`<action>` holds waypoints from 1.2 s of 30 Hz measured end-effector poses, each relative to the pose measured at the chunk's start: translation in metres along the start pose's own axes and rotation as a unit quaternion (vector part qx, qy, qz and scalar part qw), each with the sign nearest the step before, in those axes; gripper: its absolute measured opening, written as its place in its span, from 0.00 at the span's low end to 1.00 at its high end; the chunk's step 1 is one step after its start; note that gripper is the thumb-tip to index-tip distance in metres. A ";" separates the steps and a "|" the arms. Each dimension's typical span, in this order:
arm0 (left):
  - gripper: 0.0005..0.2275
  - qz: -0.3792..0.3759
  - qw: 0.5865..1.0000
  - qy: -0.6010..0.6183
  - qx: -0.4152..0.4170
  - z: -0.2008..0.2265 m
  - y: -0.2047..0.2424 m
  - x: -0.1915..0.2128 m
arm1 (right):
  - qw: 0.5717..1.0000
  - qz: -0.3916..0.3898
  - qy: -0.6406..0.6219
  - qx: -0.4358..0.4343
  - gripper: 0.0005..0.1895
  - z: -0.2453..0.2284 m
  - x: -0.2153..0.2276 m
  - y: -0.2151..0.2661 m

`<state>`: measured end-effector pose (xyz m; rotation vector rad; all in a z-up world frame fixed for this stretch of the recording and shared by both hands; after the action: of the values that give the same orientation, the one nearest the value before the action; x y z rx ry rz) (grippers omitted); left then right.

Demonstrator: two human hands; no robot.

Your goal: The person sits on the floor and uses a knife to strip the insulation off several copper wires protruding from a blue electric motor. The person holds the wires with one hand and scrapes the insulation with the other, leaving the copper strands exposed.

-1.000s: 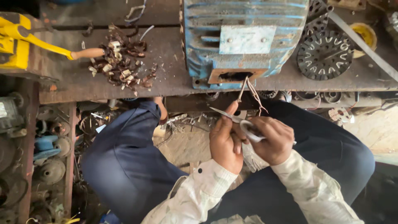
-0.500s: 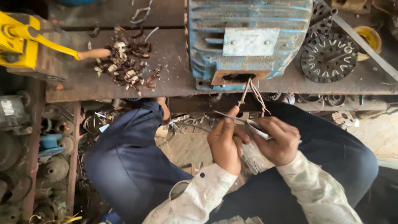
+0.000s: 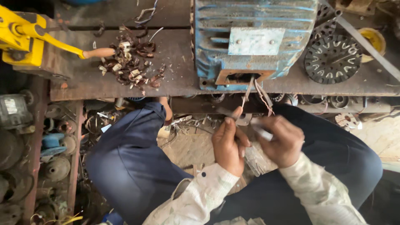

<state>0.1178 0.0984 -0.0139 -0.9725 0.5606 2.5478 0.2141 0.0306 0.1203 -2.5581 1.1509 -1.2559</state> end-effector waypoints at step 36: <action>0.16 -0.227 0.591 -0.562 -0.532 0.149 0.018 -0.068 | 0.999 0.040 -0.007 0.000 0.13 -0.004 0.048 0.014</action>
<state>0.0757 0.1416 0.1396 0.4493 -1.4805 2.1659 0.2213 -0.0096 0.1497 -2.4895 1.2360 -1.2192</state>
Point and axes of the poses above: each hand's wrist, its own y-axis away from the middle knuckle, its own x-axis out of the back of the hand, z = x × y, the point moved 10 cm from there along -y, towards the middle knuckle, and after that the axes turned 15 degrees about -x, right-handed, at the moved point
